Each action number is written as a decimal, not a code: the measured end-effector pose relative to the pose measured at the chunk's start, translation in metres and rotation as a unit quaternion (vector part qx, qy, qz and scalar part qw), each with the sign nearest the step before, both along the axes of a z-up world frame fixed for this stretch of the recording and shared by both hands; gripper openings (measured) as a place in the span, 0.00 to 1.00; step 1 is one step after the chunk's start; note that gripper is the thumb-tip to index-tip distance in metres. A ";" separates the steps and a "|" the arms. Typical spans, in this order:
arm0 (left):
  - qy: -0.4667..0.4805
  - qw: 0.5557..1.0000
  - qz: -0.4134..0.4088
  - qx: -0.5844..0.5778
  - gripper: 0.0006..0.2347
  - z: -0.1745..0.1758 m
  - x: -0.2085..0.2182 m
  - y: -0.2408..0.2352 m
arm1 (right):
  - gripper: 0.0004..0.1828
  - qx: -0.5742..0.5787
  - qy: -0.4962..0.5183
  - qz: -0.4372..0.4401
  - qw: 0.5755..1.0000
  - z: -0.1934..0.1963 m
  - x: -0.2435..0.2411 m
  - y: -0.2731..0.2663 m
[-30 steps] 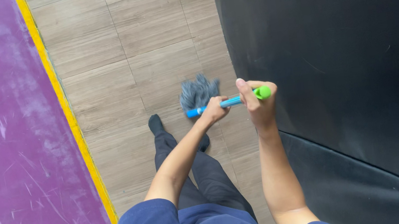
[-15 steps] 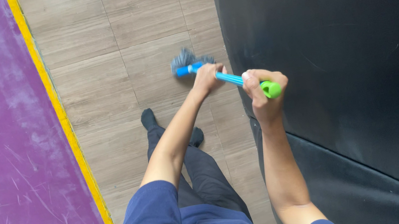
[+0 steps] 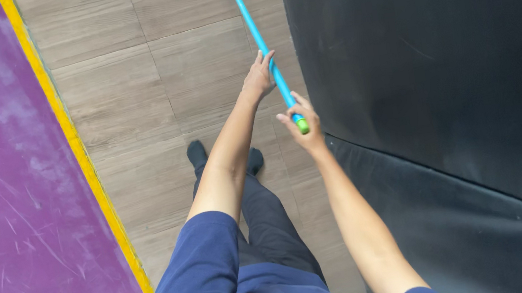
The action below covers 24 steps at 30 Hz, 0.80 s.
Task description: The person mops a wood-patterned floor next to a purple and black mat by hand, then picks up a water bottle and pours liquid onto the floor to continue mopping.
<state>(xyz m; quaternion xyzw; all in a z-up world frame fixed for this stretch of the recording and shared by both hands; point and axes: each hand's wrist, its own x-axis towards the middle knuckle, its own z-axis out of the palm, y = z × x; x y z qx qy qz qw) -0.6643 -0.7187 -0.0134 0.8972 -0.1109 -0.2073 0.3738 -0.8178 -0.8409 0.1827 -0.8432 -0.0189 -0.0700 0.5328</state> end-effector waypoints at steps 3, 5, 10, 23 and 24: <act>-0.022 1.000 -0.003 0.010 0.34 -0.027 -0.016 0.007 | 0.12 0.011 0.034 -0.011 0.999 -0.004 -0.016 0.025; -0.012 0.999 -0.021 0.043 0.34 -0.020 -0.020 0.025 | 0.15 0.022 0.055 -0.028 0.998 0.020 -0.031 0.042; 0.041 0.998 0.029 -0.023 0.32 0.023 -0.073 0.054 | 0.17 0.021 0.019 -0.030 0.999 0.102 -0.084 0.074; -0.067 0.986 -0.057 -0.143 0.06 0.073 -0.251 0.115 | 0.11 0.110 -0.017 -0.058 0.992 0.229 -0.182 0.147; -0.065 0.985 -0.060 -0.145 0.06 0.079 -0.263 0.121 | 0.12 0.142 0.001 -0.060 0.988 0.233 -0.187 0.146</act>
